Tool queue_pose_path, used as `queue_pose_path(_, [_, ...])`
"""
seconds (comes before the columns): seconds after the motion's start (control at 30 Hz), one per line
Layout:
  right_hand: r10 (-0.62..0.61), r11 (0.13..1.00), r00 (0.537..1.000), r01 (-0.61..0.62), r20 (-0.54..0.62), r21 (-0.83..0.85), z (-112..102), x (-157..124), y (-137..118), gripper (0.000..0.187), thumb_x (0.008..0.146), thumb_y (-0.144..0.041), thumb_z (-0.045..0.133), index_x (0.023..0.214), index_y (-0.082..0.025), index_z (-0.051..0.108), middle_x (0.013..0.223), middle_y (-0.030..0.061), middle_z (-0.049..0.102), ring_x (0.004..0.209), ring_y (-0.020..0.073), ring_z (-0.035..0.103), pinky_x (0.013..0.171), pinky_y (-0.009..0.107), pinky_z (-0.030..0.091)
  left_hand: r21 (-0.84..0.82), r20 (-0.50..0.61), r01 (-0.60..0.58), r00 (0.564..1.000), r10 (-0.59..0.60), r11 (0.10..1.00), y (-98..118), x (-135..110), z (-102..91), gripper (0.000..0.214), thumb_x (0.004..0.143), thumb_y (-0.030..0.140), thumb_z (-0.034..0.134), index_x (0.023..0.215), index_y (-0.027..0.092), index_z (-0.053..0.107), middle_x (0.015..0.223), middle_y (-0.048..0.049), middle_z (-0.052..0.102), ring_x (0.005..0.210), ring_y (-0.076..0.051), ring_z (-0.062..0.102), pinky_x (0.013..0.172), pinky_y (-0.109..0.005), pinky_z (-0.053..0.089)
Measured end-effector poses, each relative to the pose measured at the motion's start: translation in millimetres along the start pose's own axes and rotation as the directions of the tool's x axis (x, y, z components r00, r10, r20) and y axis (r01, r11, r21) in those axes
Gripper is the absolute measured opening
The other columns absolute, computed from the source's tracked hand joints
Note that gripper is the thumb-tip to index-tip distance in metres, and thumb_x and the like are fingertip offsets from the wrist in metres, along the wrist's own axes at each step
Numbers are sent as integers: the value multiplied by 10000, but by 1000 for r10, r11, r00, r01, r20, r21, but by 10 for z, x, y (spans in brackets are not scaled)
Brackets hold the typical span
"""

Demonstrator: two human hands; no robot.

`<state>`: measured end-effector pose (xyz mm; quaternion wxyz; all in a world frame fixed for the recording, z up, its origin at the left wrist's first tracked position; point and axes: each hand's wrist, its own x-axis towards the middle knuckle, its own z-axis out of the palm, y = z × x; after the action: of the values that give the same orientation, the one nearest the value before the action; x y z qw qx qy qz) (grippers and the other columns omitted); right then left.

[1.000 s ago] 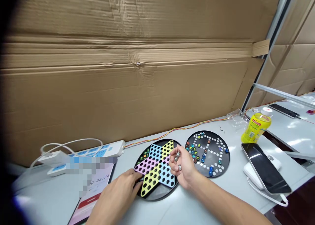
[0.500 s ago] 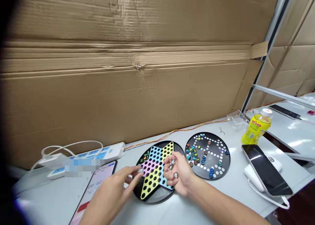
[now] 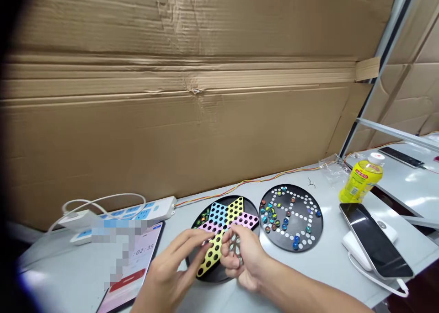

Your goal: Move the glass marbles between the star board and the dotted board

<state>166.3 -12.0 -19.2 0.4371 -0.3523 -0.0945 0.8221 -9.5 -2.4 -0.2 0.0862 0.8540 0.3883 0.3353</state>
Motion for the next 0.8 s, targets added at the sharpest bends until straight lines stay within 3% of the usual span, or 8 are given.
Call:
queue_pose_path(0.1, [-58,996,998,60,-35,58,-1,-17,-126,210,871,-328,529,732,-171,543,544,-48,519,333,28,264,361,170,72,213,124,235,956,-265,948,-208,9,-162,299,979,342,421,983,252,706,992,-39,743,872,-198,700,746,-277,538])
queue_pose_path(0.23, [-113,990,993,115,-25,78,-45,-8,-192,290,897,-425,527,772,-166,562,573,-32,554,345,30,293,365,170,62,487,290,380,779,-556,786,-363,-1,-232,258,894,373,497,974,251,709,992,-36,751,893,-234,697,703,-296,489])
queue_pose_path(0.33, [-133,987,991,133,-11,89,-51,-8,-187,301,914,-424,516,784,-158,569,582,-25,565,346,29,304,365,170,60,562,349,362,711,-611,743,-333,11,-196,252,897,318,498,1014,240,708,1014,-46,749,914,-251,694,727,-322,467])
queue_pose_path(0.47, [-126,989,992,126,-11,75,-39,-12,-172,317,934,-425,497,776,-159,565,573,-22,565,342,29,309,362,166,64,564,411,339,676,-612,753,-254,40,-147,216,908,276,492,940,242,703,981,-37,743,890,-245,696,706,-318,442])
queue_pose_path(0.53, [-84,995,996,84,-5,46,-35,-14,-173,320,944,-424,484,782,-160,568,572,-19,567,344,31,313,359,157,70,549,417,336,684,-599,765,-247,43,-147,183,890,275,523,909,244,702,950,-31,737,871,-234,695,688,-302,436])
queue_pose_path(0.6, [-6,1000,1000,6,11,13,-29,-21,-175,330,964,-408,447,788,-158,571,575,-14,569,345,33,323,357,146,73,512,380,353,725,-575,783,-250,35,-156,180,894,301,529,879,249,700,916,-16,730,803,-212,687,645,-287,430])
queue_pose_path(0.73, [143,989,987,-139,79,-57,-1,-31,-146,397,1002,-396,352,790,-151,581,581,3,578,328,39,336,347,140,68,237,72,289,947,-313,928,-182,-6,-126,244,959,421,505,926,245,671,793,13,677,638,-152,613,588,-258,448])
queue_pose_path(0.8, [201,978,974,-193,101,-85,3,-19,-102,428,1011,-412,319,782,-158,575,561,-4,560,317,46,332,342,142,65,68,-83,122,990,-116,990,-90,-31,-53,176,970,365,538,978,233,655,770,13,660,655,-138,611,616,-235,480])
